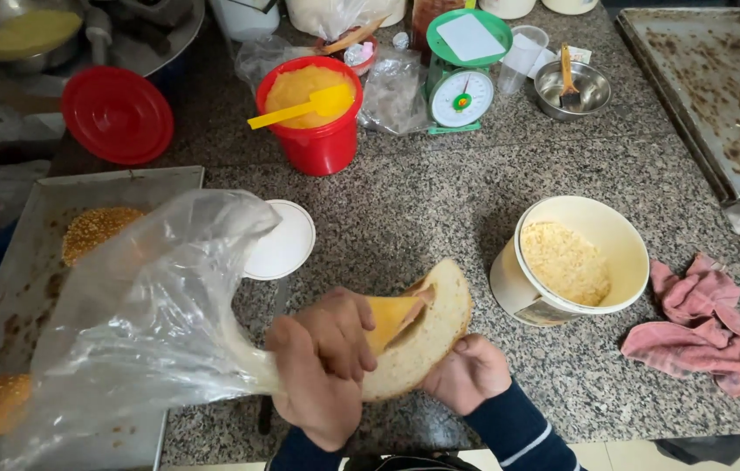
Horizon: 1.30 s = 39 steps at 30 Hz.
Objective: The person is preparing bread rolls by cutting them open, squeezing a yellow filling inside, and then dipping the rolls in a bowl of shredded ingredients to coat them.
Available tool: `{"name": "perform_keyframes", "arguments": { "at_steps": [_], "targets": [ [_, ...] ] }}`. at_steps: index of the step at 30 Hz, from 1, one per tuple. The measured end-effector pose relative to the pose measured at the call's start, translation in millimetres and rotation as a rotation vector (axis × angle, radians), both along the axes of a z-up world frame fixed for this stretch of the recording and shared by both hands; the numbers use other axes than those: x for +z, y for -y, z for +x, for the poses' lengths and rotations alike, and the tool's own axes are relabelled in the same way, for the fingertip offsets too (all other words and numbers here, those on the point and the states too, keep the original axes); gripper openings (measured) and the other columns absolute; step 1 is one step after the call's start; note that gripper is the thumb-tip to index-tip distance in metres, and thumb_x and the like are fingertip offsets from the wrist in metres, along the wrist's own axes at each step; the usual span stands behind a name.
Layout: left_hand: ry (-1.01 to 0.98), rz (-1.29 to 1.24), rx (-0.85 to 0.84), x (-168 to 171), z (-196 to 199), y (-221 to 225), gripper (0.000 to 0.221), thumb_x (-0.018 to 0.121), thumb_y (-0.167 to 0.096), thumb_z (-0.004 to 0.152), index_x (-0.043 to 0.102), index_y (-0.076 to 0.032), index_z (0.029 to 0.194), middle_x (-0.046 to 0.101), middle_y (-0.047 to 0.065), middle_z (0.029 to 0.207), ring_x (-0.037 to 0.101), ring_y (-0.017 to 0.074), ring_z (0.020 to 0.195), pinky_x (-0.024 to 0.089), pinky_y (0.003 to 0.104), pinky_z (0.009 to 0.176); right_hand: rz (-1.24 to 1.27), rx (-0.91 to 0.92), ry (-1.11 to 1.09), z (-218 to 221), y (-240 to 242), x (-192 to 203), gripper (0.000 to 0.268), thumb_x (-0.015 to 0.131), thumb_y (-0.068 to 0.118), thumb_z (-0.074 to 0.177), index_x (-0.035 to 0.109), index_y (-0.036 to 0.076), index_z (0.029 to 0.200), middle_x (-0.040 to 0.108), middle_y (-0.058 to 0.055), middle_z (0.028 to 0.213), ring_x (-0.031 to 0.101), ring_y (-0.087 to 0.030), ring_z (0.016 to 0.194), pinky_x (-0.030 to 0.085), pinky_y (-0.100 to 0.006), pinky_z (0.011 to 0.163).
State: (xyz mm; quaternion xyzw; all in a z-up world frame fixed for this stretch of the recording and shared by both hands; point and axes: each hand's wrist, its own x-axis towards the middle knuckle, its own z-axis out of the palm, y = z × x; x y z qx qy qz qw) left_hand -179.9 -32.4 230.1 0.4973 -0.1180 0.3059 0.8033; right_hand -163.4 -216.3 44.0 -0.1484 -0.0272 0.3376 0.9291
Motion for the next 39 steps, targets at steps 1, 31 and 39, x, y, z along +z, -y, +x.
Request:
{"name": "perform_keyframes", "arguments": {
  "at_steps": [1, 31, 39],
  "targets": [
    [-0.045, -0.047, 0.006, 1.5, 1.3, -4.7, 0.067, 0.021, -0.028, 0.122, 0.046, -0.023, 0.06, 0.036, -0.009, 0.049, 0.04, 0.0125, 0.042, 0.053, 0.036, 0.063, 0.016, -0.008, 0.043, 0.4, -1.8, 6.6, 0.08, 0.074, 0.024, 0.092, 0.047, 0.001, 0.164, 0.059, -0.03, 0.162, 0.059, -0.05, 0.146, 0.046, -0.077, 0.12],
    [0.185, -0.089, -0.022, -7.5, -20.7, -41.1, 0.042, 0.033, -0.031, 0.123, 0.048, -0.02, 0.085, 0.046, -0.005, 0.057, 0.039, 0.015, 0.043, 0.042, 0.037, 0.053, 0.047, -0.179, 0.015, 14.4, 10.8, 35.8, 0.081, 0.08, 0.019, 0.089, 0.052, 0.008, 0.164, 0.058, -0.031, 0.162, 0.059, -0.049, 0.143, 0.059, -0.068, 0.109],
    [0.057, -0.107, 0.003, 2.0, -25.1, -47.3, 0.062, 0.027, -0.036, 0.123, 0.048, -0.02, 0.067, 0.035, -0.003, 0.049, 0.034, 0.015, 0.041, 0.044, 0.036, 0.058, 0.103, -0.169, 0.054, 16.3, 6.9, 57.6, 0.085, 0.082, 0.015, 0.094, 0.044, 0.009, 0.17, 0.045, -0.038, 0.17, 0.051, -0.055, 0.151, 0.056, -0.067, 0.115]
  ]
}}
